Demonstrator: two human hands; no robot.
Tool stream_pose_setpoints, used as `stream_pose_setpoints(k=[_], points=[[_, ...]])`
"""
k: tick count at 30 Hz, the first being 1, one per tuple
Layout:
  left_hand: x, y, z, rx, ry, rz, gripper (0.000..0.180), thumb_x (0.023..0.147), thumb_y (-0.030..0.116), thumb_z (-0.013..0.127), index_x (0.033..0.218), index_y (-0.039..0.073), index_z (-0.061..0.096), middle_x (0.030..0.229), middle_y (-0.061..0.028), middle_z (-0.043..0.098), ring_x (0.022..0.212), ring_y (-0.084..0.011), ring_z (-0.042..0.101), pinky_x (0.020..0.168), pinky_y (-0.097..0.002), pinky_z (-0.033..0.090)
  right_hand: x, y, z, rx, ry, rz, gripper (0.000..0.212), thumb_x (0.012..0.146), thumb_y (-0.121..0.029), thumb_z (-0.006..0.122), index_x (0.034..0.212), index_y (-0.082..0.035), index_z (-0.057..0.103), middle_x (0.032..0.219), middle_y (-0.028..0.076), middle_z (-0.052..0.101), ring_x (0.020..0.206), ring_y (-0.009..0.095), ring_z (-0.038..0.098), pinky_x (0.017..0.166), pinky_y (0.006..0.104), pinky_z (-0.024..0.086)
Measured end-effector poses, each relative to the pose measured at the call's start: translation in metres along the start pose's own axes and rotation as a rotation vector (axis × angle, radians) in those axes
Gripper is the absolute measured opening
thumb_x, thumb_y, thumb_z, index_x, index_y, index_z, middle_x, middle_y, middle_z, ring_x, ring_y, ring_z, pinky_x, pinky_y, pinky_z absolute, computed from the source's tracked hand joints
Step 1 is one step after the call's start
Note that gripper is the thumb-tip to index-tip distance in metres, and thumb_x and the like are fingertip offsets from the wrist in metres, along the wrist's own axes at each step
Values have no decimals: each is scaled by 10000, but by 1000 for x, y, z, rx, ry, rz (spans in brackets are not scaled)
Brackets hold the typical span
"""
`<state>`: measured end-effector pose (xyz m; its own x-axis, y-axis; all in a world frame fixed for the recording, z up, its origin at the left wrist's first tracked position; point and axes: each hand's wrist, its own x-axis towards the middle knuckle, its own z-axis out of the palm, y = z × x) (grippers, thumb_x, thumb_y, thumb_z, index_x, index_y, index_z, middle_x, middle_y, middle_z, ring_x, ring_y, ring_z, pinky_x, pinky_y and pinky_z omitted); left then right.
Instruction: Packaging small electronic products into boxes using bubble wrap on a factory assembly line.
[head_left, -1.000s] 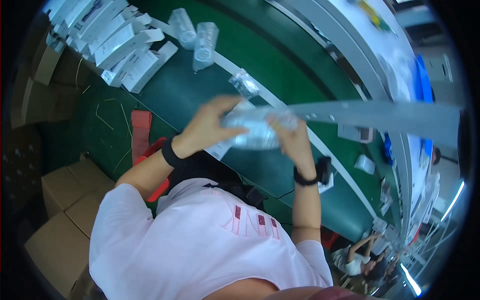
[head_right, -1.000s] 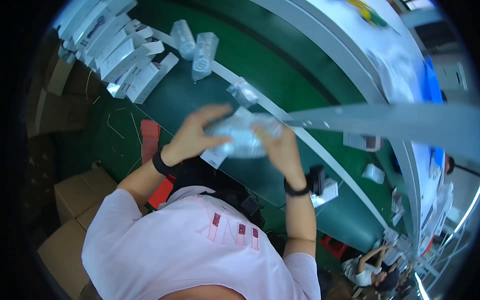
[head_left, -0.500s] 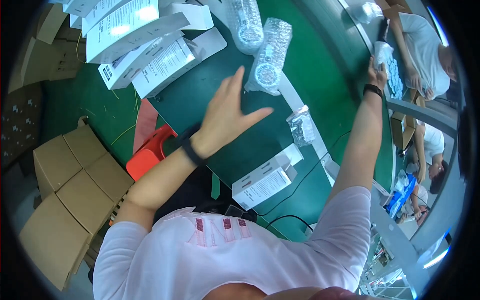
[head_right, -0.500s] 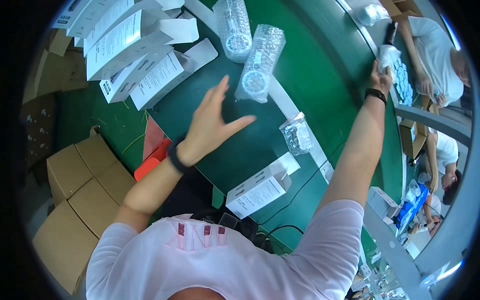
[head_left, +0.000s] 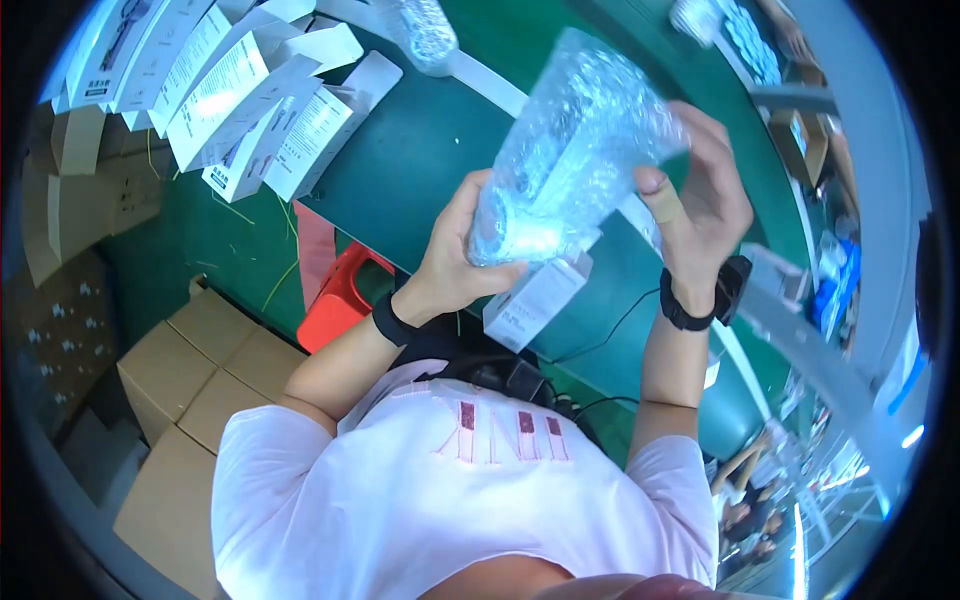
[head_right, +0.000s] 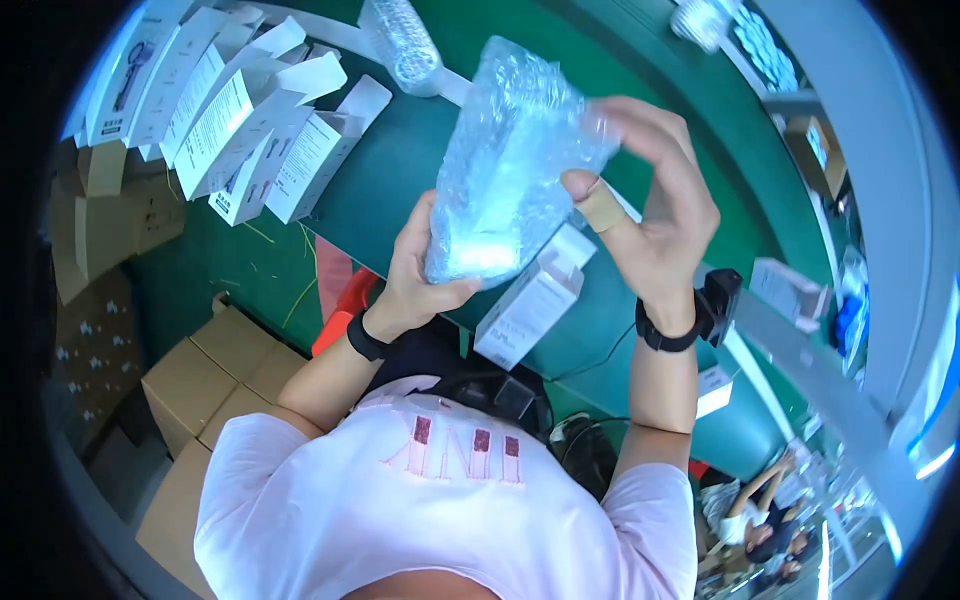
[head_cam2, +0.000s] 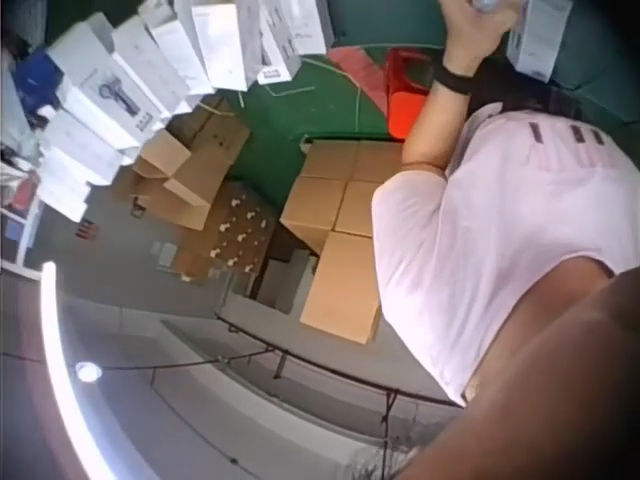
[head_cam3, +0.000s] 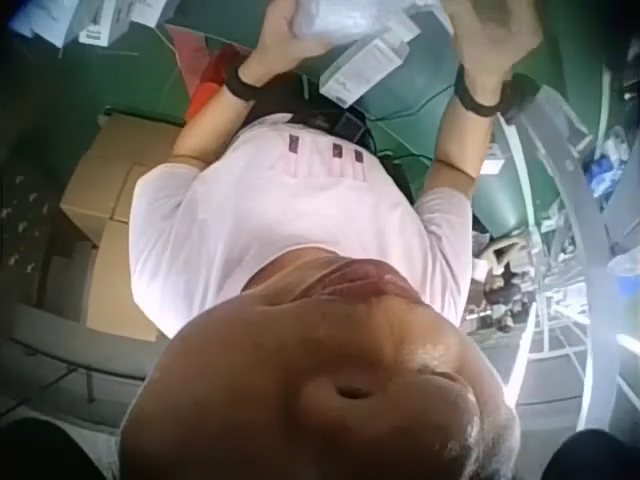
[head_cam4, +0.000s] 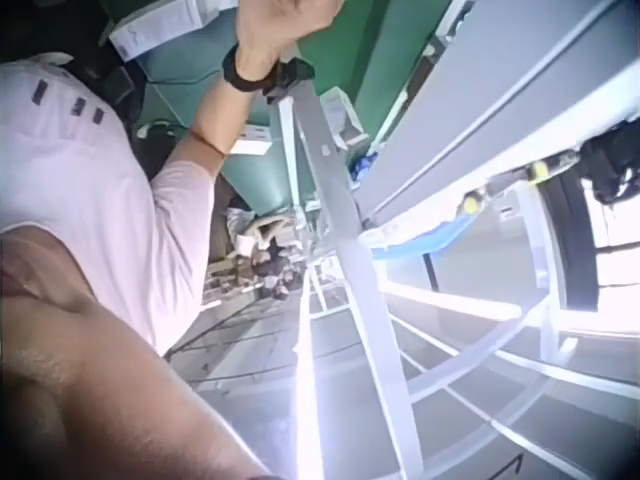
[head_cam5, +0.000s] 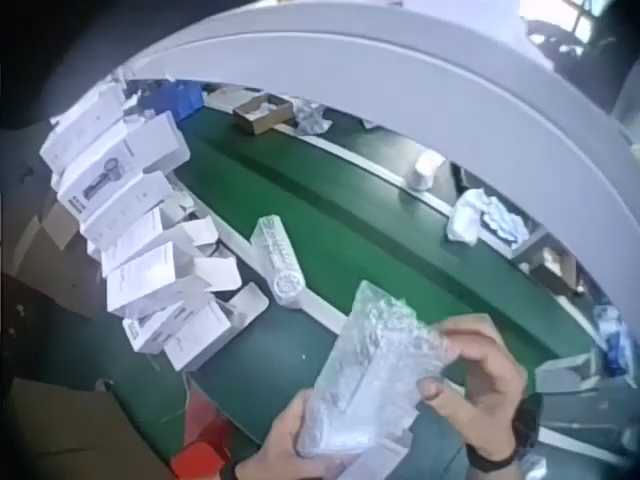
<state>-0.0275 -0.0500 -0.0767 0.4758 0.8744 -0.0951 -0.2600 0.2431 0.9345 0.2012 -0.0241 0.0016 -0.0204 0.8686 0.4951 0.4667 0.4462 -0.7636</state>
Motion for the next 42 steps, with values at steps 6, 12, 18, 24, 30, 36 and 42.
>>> stream_pose_setpoints(k=[6, 12, 18, 24, 30, 36, 42], points=[[-44, 24, 47, -949, -325, -544, 946, 655, 149, 758, 1441, 25, 247, 1340, -171, 464, 1248, -296, 474, 1046, -442, 388, -30, -126, -26, -576, -97, -207, 345, 589, 17, 757, 907, -90, 676, 874, 81, 572, 793, 261, 531, 750, 433, 463], [-68, 35, 75, -1108, -607, -670, 955, 636, 178, 753, 1436, 22, 256, 1344, -208, 450, 1203, -384, 499, 1029, -527, 395, -59, -183, -49, -830, 22, -93, 417, 551, -38, 772, 936, -198, 753, 841, 17, 442, 789, 210, 482, 835, 436, 439], [-84, 33, 87, -773, -586, -643, 947, 641, 223, 747, 1434, 13, 275, 1337, -182, 461, 1239, -307, 474, 1053, -435, 370, -83, -157, -48, -295, 402, -20, 880, 659, -353, 856, 1350, -11, 431, 1174, 171, 522, 1019, 290, 559, 915, 391, 445], [-80, -3, 69, 274, -585, -224, 808, 708, 298, 804, 1335, -23, 407, 1234, -149, 542, 1129, -220, 537, 943, -367, 432, -208, -107, -55, 459, 559, 1080, 490, 840, -129, 684, 1273, 12, 504, 1180, 93, 591, 1017, 179, 586, 902, 316, 456], [6, -84, 67, 1056, -173, -382, 514, 849, 442, 602, 923, -64, 653, 908, -250, 653, 874, -378, 642, 823, -403, 501, -196, -68, -78, 299, 717, 954, 345, 936, -215, 569, 1207, -2, 554, 1125, 79, 610, 1011, 161, 575, 859, 288, 447], [-12, -61, 92, 1053, -380, -217, 313, 842, 183, 487, 796, -91, 631, 820, -289, 628, 814, -464, 604, 736, -471, 499, -136, -41, -69, 205, 787, 577, 297, 953, -250, 565, 1097, 9, 592, 988, 27, 625, 877, 91, 564, 772, 238, 425], [-32, 30, 93, 702, -421, -255, 350, 837, 198, 484, 745, -115, 614, 685, -280, 615, 665, -384, 641, 656, -416, 502, -106, -67, -70, 110, 578, 430, 309, 958, -248, 559, 1120, 11, 597, 996, 49, 621, 872, 107, 580, 747, 230, 441]])
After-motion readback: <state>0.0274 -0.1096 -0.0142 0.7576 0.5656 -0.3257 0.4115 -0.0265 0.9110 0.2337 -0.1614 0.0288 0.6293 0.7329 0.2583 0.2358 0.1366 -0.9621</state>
